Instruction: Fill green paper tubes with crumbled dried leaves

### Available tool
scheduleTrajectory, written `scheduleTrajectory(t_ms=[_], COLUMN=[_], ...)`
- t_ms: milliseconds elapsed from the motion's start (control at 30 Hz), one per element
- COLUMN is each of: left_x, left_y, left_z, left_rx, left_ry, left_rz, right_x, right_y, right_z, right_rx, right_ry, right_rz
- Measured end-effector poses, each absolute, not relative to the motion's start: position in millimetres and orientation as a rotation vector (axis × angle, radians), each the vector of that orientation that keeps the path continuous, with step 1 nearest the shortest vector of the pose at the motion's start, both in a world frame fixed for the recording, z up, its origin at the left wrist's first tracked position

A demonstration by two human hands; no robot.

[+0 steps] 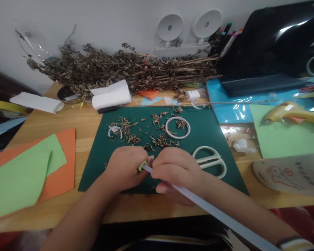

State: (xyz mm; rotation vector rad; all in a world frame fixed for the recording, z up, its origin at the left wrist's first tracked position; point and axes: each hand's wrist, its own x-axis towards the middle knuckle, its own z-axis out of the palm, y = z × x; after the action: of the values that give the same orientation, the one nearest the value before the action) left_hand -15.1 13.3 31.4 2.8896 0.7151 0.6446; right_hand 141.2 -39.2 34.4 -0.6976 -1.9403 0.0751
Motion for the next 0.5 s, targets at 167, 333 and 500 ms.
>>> scheduleTrajectory(t_ms=[167, 333, 500], left_x=[-15.4, -16.0, -15.9], left_y=[12.6, 12.5, 13.9], left_z=[33.3, 33.2, 31.8], left_rx=[2.910, 2.928, 2.923], left_ry=[0.734, 0.750, 0.768], left_rz=[0.629, 0.632, 0.615], right_x=[141.0, 139.9, 139.3], right_y=[-39.7, -39.7, -39.0], right_z=[33.5, 33.0, 32.9], right_rx=[-0.726, -0.711, -0.698], right_ry=[-1.921, -1.965, -1.983], right_rz=[0.117, 0.066, 0.030])
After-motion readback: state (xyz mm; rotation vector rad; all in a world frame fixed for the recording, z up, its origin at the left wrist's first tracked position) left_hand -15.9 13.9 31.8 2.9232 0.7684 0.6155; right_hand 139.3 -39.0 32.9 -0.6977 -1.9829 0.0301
